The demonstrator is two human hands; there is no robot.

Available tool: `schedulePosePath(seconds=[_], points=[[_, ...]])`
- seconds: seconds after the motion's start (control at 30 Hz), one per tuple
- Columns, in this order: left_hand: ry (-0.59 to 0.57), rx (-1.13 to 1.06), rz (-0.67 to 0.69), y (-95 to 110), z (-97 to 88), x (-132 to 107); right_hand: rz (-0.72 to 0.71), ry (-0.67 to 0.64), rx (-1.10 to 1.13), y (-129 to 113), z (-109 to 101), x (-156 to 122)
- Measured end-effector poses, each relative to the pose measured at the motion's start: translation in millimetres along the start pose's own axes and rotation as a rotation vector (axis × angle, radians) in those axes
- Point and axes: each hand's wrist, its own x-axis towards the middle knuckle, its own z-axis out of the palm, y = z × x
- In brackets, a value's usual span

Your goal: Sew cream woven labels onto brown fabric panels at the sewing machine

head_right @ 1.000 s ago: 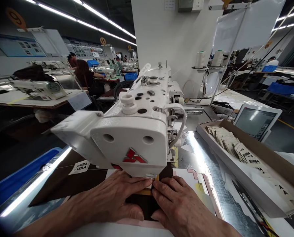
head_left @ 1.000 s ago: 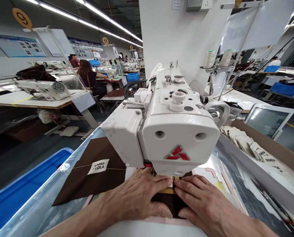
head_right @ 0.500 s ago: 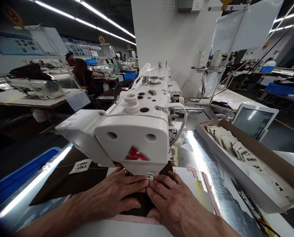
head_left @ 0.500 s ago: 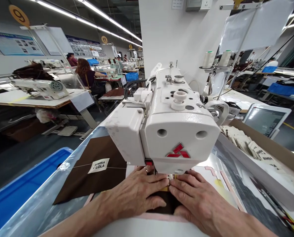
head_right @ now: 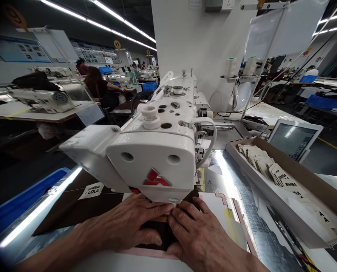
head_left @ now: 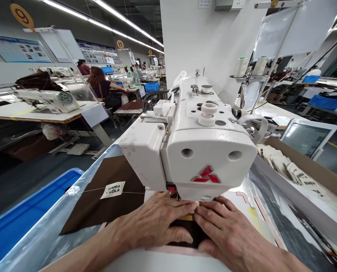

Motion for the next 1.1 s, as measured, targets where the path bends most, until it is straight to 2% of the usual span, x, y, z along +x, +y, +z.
schedulePosePath(seconds=[0.13,0.3,0.5,0.57,0.7,0.83,0.9,1.1], points=[[-0.012,-0.014,0.027,2,0.1,7,-0.039,0.012,0.013,1,0,1],[-0.012,0.012,0.022,0,3.4,6,0.024,0.01,0.068,1,3,-1],[0.081,0.06,0.149,-8,7.3,-6,0.032,0.081,0.076,0,17,-10],[0.099,0.082,0.154,-9,8.1,-9,0.037,0.11,0.071,0,19,-10],[0.114,0.1,0.138,-8,10.3,-10,0.024,0.101,0.054,1,9,-7],[0.072,0.117,0.118,-8,12.1,-10,-0.038,0.005,-0.045,2,-11,-8],[0.075,0.13,0.097,-8,13.0,-10,-0.041,0.0,-0.084,3,-17,-10],[0.105,0.109,0.104,-8,12.4,-10,-0.08,0.026,-0.081,4,-11,-7]])
